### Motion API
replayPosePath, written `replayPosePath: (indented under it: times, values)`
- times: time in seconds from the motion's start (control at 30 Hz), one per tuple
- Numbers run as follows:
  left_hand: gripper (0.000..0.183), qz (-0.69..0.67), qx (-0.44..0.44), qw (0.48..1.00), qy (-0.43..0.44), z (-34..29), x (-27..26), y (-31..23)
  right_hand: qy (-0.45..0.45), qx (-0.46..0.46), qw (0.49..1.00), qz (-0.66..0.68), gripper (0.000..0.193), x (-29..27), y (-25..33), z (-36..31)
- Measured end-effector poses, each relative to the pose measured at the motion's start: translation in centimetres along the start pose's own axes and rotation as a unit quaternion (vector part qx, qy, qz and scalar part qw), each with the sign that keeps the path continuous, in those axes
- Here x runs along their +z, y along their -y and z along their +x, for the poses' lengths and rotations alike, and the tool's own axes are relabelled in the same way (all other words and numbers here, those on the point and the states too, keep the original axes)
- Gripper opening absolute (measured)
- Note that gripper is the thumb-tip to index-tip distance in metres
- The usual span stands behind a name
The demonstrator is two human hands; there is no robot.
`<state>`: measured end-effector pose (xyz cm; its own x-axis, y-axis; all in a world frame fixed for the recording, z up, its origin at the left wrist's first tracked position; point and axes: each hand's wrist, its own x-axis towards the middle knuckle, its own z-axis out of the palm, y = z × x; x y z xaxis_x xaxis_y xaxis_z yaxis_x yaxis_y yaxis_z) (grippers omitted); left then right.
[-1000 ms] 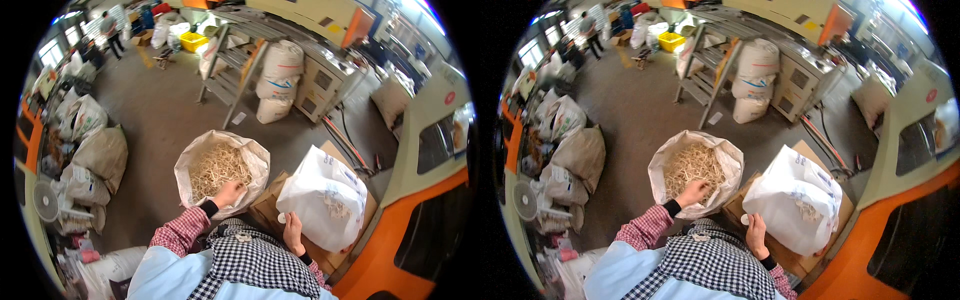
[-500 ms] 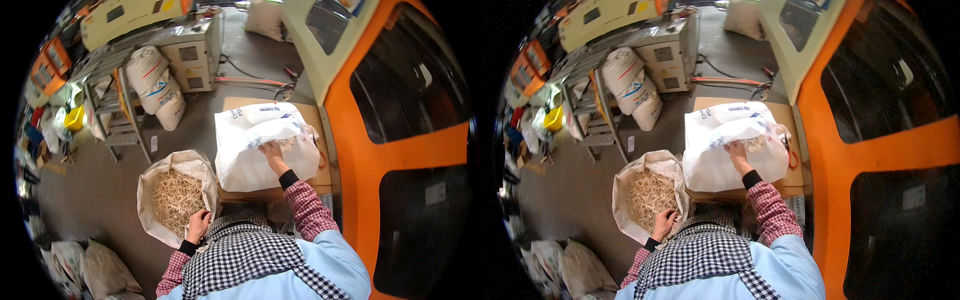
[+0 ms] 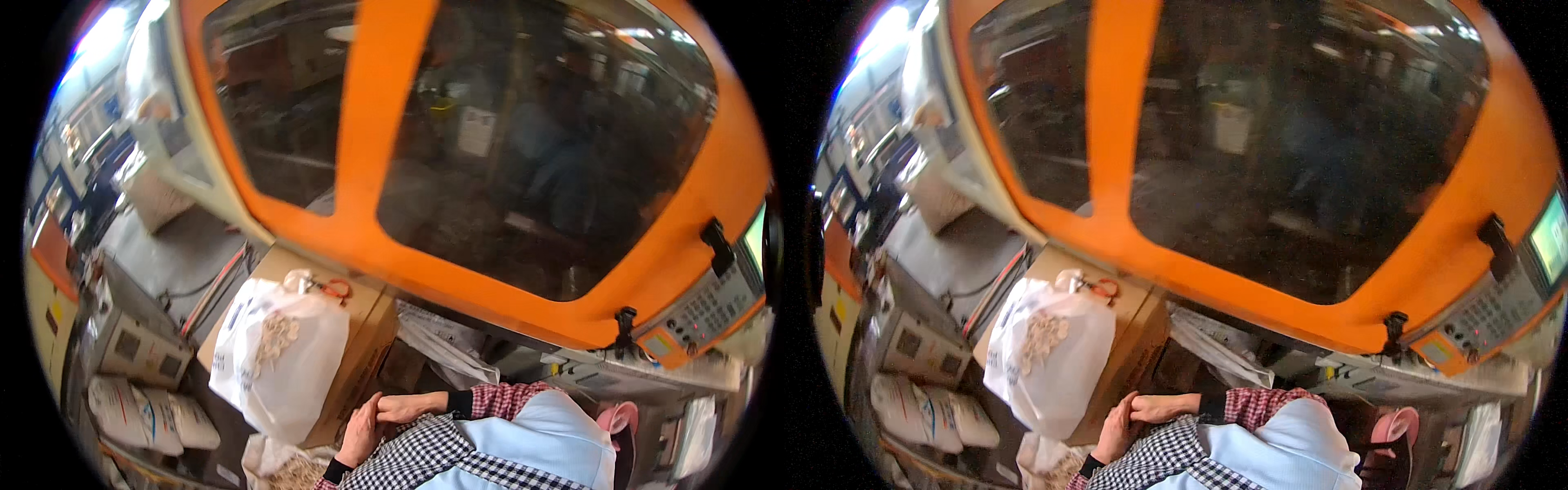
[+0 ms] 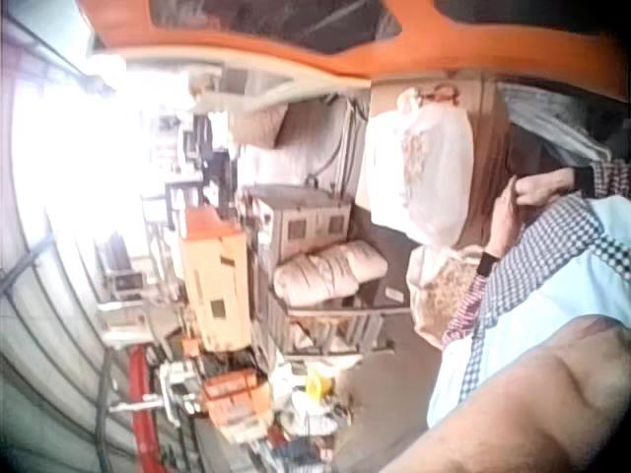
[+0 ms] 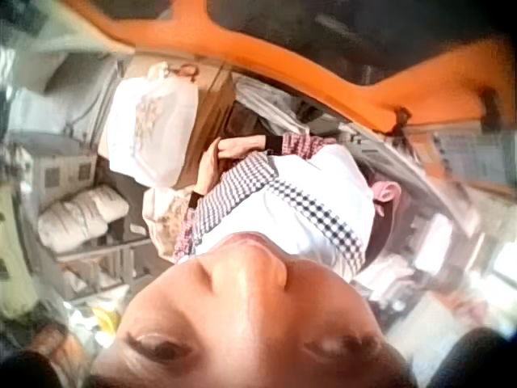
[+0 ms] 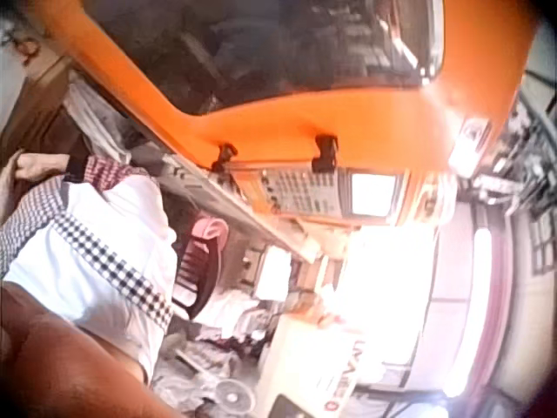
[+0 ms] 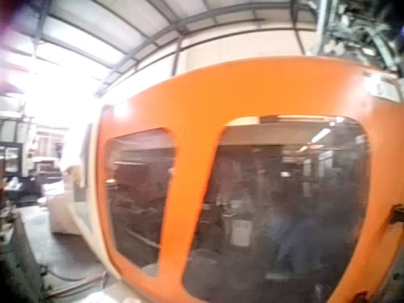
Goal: The person repeatedly opens an injection molding machine, removes a white plastic component, and uses scissors to trim excess material. The trimmed parts are placed into a white bag while the runner is discarded into a sack.
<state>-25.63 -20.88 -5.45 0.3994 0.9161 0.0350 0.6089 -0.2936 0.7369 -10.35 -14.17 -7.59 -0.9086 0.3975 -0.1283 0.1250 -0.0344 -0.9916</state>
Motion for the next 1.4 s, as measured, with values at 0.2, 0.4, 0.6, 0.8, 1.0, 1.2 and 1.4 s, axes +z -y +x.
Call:
replayPosePath:
  times: [0.2, 0.4, 0.6, 0.8, 1.0, 1.2, 1.4]
  values:
    - [0.026, -0.026, 0.085, 0.995, 0.041, 7.7, 3.1, -3.0, -0.334, -0.072, 0.911, -0.231, 0.021, -5.3, 7.4, -12.3]
    - [0.018, -0.051, 0.150, 0.974, 0.160, 13.8, 7.1, -5.0, -0.814, -0.098, 0.151, -0.553, 0.023, -3.7, 12.7, -28.6]
    - [0.020, -0.066, 0.263, 0.937, 0.222, 19.1, 11.1, -6.5, -0.885, -0.077, 0.105, -0.447, 0.039, -3.6, 11.0, -37.1]
    - [0.022, -0.038, 0.248, 0.935, 0.252, 20.7, 9.8, -6.5, -0.825, -0.357, 0.400, -0.178, 0.055, -5.2, 8.6, -37.1]
    - [0.015, -0.080, 0.277, 0.940, 0.182, 21.2, 5.4, -8.9, -0.838, -0.293, 0.428, -0.168, 0.061, -5.2, 9.7, -32.1]
    - [0.027, -0.049, 0.395, 0.915, 0.066, 21.9, 1.1, -14.8, -0.819, -0.299, 0.447, -0.202, 0.054, -7.4, 11.3, -24.1]
    - [0.046, -0.043, 0.401, 0.914, 0.038, 21.8, -1.5, -17.5, -0.753, -0.291, 0.518, -0.283, 0.037, -9.9, 11.5, -17.8]
